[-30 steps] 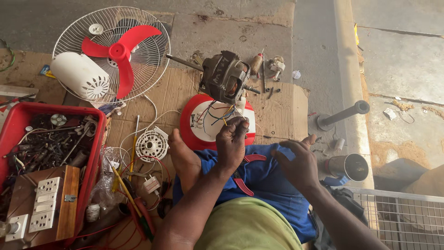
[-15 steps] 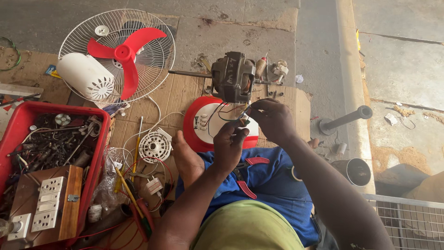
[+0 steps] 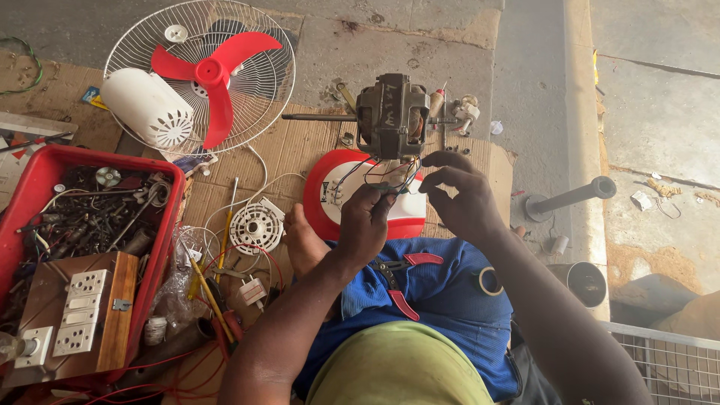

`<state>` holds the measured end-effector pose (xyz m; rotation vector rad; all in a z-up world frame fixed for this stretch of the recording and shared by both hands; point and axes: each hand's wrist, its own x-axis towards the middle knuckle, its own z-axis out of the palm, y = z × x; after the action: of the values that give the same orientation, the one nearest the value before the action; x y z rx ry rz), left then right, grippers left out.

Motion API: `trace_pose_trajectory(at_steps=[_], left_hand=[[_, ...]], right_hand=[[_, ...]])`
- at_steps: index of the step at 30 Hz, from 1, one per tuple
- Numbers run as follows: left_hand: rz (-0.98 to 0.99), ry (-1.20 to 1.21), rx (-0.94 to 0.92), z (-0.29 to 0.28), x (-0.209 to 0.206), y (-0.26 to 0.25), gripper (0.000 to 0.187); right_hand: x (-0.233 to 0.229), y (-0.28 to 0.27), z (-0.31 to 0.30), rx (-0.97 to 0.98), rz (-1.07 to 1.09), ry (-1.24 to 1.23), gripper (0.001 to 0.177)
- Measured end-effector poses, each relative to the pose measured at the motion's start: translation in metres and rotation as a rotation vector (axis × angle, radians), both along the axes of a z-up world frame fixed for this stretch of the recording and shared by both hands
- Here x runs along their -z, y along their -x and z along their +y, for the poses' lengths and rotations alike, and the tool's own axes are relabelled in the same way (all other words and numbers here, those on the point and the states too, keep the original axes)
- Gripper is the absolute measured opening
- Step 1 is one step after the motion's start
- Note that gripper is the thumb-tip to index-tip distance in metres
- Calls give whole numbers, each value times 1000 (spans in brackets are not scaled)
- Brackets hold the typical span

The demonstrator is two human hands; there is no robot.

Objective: The person connects wires to a fan motor and uses adhesive tape to secure electrical connections. The person then handles a decorative base component and works on the internal wiring.

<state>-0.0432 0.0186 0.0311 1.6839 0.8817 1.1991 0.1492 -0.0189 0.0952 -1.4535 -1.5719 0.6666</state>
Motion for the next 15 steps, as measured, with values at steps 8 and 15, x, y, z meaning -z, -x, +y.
trace_pose_trajectory(at_steps=[8,15], left_hand=[[-45,145,69,5,2,0,13],[32,285,186,22,9,10,17]], right_hand=[[-12,15,10,-50,-624,-237,35],[-3,15,20,-151,-594,-286,22]])
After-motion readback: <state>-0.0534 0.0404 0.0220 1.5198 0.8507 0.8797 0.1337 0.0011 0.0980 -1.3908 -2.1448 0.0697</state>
